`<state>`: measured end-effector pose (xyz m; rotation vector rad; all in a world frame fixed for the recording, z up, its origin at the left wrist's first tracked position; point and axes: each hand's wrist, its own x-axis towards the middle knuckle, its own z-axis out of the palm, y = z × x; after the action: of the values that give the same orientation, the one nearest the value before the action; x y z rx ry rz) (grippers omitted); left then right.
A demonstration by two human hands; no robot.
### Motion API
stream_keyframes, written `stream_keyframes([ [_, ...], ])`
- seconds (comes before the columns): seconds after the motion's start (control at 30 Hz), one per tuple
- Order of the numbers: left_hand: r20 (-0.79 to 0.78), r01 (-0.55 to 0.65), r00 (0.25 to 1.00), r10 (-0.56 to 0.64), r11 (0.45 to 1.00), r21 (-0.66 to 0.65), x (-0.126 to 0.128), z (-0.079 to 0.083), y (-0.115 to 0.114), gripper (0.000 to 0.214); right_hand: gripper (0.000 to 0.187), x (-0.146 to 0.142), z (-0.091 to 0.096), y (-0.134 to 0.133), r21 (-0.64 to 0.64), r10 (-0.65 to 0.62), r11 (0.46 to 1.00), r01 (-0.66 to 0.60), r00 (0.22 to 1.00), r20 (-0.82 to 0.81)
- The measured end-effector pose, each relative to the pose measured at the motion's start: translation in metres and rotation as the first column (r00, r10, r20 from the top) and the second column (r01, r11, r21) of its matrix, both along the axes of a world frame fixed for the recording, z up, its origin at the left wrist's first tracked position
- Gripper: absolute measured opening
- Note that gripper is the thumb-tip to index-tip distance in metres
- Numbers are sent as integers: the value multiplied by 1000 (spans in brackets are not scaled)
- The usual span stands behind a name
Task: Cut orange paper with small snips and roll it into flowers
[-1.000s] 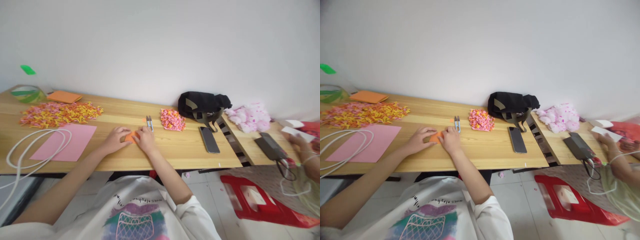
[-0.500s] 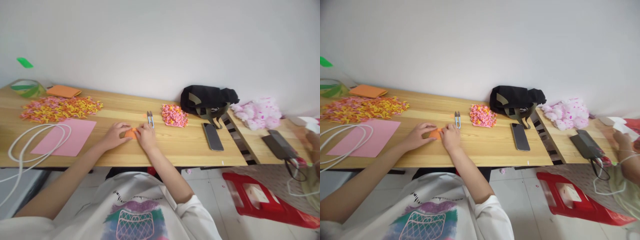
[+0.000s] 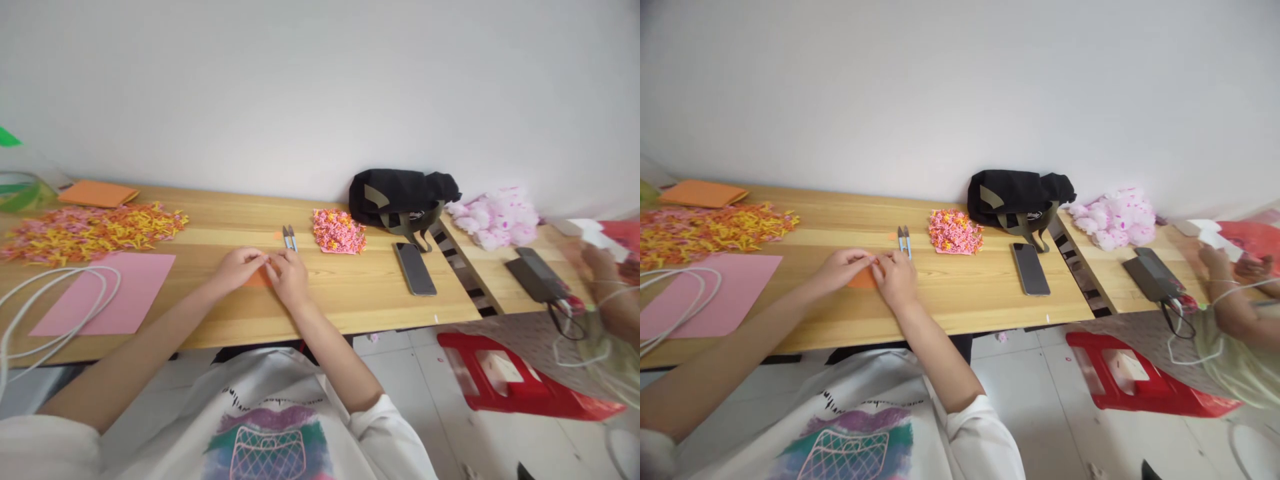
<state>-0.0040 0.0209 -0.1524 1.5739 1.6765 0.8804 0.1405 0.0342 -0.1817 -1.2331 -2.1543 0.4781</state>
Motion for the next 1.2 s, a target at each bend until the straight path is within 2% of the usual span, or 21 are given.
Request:
stream_keyframes([
  [0.1,45,-15,999,14,1000,24,-2,-4,10,35,23,0,-6,3,61,-30,997,35,996,-81],
  [0.2,146,-86,986,79,996,40,-7,-13,17,34,23,0,-11,6,74,-92,992,103,987,-134],
  [0.4,246,-163,959,140,984,74,-8,-32,20,39,22,5,-14,10,28,-274,960,277,957,-96],
  [0.53,291,-161,948,130,983,84,-5,-34,19,38,22,9,-11,15,26,-358,932,361,931,-72],
  [0.9,323,-166,935,148,986,29,-1,-38,24,23,24,19,-17,31,-95,-328,942,321,942,-69],
  [1.2,293,-161,945,144,986,33,1,-33,24,12,20,25,-27,41,-54,-278,961,273,933,-227],
])
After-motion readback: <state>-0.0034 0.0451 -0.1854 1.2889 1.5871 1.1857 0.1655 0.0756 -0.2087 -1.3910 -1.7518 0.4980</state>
